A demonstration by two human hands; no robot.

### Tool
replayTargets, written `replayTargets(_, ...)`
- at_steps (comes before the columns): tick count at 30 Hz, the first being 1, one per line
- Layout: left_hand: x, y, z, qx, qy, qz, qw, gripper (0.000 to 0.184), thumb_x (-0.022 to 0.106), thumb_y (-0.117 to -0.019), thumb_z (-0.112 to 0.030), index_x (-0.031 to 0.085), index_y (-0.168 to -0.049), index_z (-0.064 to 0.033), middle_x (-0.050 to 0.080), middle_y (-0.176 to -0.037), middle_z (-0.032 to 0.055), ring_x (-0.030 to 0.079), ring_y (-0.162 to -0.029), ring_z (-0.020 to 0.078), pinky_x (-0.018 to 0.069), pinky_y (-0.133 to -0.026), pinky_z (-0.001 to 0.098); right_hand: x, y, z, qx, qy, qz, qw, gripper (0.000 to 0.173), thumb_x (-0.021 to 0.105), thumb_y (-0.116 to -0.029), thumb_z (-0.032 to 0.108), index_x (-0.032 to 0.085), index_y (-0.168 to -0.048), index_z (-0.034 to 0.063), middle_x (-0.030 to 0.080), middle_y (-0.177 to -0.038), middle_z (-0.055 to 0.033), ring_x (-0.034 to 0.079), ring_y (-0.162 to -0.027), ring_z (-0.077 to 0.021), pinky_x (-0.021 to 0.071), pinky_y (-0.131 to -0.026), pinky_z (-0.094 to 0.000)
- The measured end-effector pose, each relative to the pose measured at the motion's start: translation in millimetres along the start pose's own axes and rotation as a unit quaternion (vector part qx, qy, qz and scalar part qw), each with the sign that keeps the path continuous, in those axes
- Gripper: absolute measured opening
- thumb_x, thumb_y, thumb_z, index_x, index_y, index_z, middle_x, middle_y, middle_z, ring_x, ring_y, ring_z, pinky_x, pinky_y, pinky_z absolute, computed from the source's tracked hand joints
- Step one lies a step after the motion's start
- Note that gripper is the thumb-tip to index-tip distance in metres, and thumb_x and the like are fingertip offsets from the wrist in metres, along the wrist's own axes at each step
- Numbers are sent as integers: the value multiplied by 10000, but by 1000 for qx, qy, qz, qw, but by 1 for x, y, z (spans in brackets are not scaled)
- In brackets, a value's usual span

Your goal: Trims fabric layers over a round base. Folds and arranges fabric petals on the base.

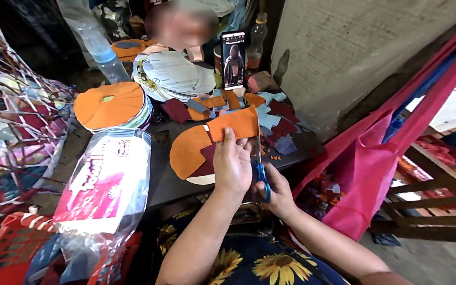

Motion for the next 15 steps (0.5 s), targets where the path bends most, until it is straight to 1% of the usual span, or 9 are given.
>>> replayTargets(2, -1, 0, -2, -6, 5, 13, 1000, 427, 265, -1127, -236, 372, -1540, -216, 605, -1327, 18, 627, -1165, 135, 510, -1012, 319, -2, 1, 1, 1, 10, -4, 1000, 612, 541, -1001, 569, 573, -1204, -7, 609, -796, 104, 548, -637, 93, 508, -573, -129)
replayTargets(5, -3, -3, -6, -18, -5, 39, 999, 454, 244, -1128, -232, 336, -1573, -228, 587, -1364, 25, 626, -1176, 139, 512, -1012, 317, -5, 2, 3, 3, 34, -11, 999, 602, 545, -1008, 542, 581, -1186, -32, 609, -800, 88, 536, -635, 97, 494, -576, -121)
replayTargets(7, -3, -4, -7, -24, -4, 44, 999, 446, 246, -1128, -230, 347, -1563, -229, 606, -1338, 27, 638, -1164, 146, 518, -1014, 332, -7, 2, 4, -1, 59, -22, 998, 578, 558, -1014, 494, 599, -1164, -63, 629, -817, 60, 548, -651, 97, 503, -602, -122)
replayTargets(9, -3, -4, -7, -29, 1, 41, 999, 437, 257, -1127, -225, 368, -1549, -223, 620, -1311, 27, 646, -1150, 148, 523, -1009, 334, -8, 3, 4, -6, 71, -30, 997, 537, 574, -1017, 441, 608, -1154, -77, 633, -810, 40, 540, -635, 93, 495, -593, -119)
replayTargets(10, -2, -4, -6, -32, 3, 36, 999, 425, 260, -1126, -222, 379, -1534, -215, 624, -1298, 27, 647, -1146, 149, 522, -1009, 337, -8, 3, 4, -6, 69, -31, 997, 528, 580, -1015, 434, 609, -1151, -75, 629, -802, 45, 536, -629, 94, 492, -587, -115)
replayTargets(12, -1, -3, -6, -40, 5, 28, 999, 413, 262, -1127, -221, 386, -1521, -200, 625, -1285, 29, 649, -1136, 147, 524, -1007, 337, -10, 3, 5, 5, 47, -23, 999, 559, 584, -998, 492, 604, -1150, -45, 612, -787, 88, 533, -629, 104, 490, -581, -112)
replayTargets(14, 0, -3, -5, -50, 6, 23, 998, 426, 261, -1128, -223, 381, -1536, -205, 614, -1305, 33, 640, -1145, 151, 518, -1007, 337, -14, 2, 5, 14, 11, 1, 1000, 639, 540, -975, 627, 589, -1156, 16, 619, -800, 131, 558, -661, 106, 503, -595, -117)
replayTargets(15, 0, -3, -4, -54, 6, 19, 998, 408, 265, -1127, -220, 393, -1513, -195, 618, -1288, 37, 643, -1137, 153, 520, -1004, 339, -15, 2, 5, 14, 2, 9, 1000, 668, 517, -960, 671, 585, -1155, 36, 621, -804, 141, 567, -674, 107, 508, -599, -117)
Point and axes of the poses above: each hand's wrist, its own y-axis away from the middle knuckle, its own x-axis out of the palm, z = x × y, the point moved 1 cm from there along -y, towards the middle knuckle
